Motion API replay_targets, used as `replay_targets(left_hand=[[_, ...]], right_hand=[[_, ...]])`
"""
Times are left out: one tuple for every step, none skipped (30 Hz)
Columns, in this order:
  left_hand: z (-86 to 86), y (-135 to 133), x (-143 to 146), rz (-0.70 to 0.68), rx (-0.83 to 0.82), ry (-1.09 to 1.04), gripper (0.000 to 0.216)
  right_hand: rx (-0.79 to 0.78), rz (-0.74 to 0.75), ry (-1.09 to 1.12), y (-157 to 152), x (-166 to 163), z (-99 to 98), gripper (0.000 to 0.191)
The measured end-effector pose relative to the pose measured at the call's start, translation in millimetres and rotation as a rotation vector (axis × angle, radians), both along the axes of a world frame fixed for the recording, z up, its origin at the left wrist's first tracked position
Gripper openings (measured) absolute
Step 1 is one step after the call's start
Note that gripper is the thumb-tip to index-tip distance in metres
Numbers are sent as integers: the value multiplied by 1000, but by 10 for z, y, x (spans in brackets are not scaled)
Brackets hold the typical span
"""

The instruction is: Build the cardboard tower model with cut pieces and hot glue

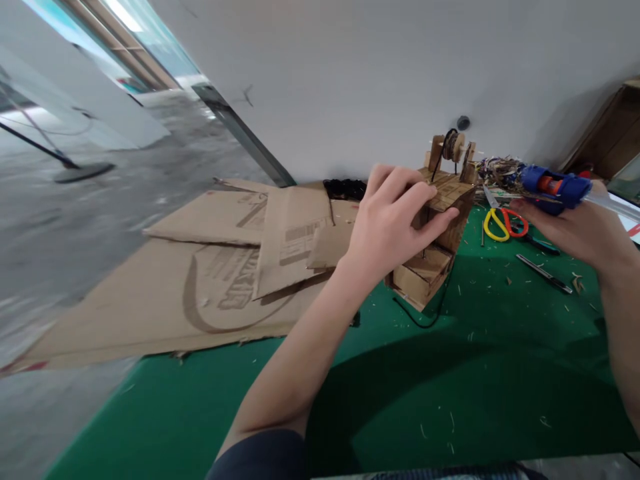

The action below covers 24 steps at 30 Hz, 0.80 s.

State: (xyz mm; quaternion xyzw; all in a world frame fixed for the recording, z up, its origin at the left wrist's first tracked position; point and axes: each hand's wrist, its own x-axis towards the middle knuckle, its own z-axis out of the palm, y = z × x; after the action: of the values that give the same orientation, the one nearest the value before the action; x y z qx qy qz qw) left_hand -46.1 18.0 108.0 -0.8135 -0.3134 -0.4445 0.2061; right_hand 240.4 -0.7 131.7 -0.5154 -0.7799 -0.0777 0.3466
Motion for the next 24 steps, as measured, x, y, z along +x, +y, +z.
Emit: replay_targets(left_hand=[[-2,-2,0,5,-6,3,20],[-3,-3,2,12,-4,6,20],[-5,-5,6,20,6,8,21],[-7,-7,11,26,21,9,21],[-8,-10,19,28,39,9,21],[-9,-13,30,29,57,7,21],[-10,-18,41,28,73,3,21],[-10,-24,53,27,85,-3,21],[-9,-30,64,24,88,-10,22],[-9,-36,75,20,84,-17,22],[-8,-42,83,17,75,-21,22],[-8,-46,88,16,65,-23,23],[-8,-49,91,18,56,-24,22],[-9,-51,91,21,49,-23,22],[-9,-51,90,25,45,-23,22],[-10,-50,88,26,39,-23,22],[-10,-49,86,23,31,-26,22],[-10,-47,85,15,19,-30,21],[-10,-47,84,5,7,-33,21],[-9,-47,84,-5,-5,-34,21],[-9,-48,84,-10,-16,-34,21],[-8,-50,84,-9,-22,-32,21],[-9,-52,84,-1,-24,-28,21],[-10,-54,83,6,-23,-25,20]], right_hand=[[15,6,-3,-1,-6,-1,41],[29,12,-4,-1,-13,-3,41],[36,17,-1,0,-22,-3,41],[39,20,9,1,-30,-4,42],[36,21,21,3,-38,-5,43],[37,16,36,4,-45,-5,44],[37,8,50,3,-51,-3,45],[38,-3,62,1,-57,0,45],[38,-15,70,-3,-62,4,44],[39,-26,73,-9,-67,10,43],[40,-35,71,-16,-72,17,42],[42,-42,68,-21,-75,24,41],[44,-47,65,-25,-78,30,41],[50,-49,64,-27,-79,35,40],[52,-46,64,-26,-80,38,40],[52,-43,68,-22,-79,39,39],[47,-38,70,-17,-78,39,39],[40,-31,68,-12,-77,38,40],[34,-27,66,-7,-76,37,41],[29,-27,65,-5,-75,36,42],[27,-29,64,-5,-75,36,43],[29,-33,64,-7,-74,36,43],[36,-37,65,-10,-73,35,43],[44,-41,67,-15,-72,34,42]])
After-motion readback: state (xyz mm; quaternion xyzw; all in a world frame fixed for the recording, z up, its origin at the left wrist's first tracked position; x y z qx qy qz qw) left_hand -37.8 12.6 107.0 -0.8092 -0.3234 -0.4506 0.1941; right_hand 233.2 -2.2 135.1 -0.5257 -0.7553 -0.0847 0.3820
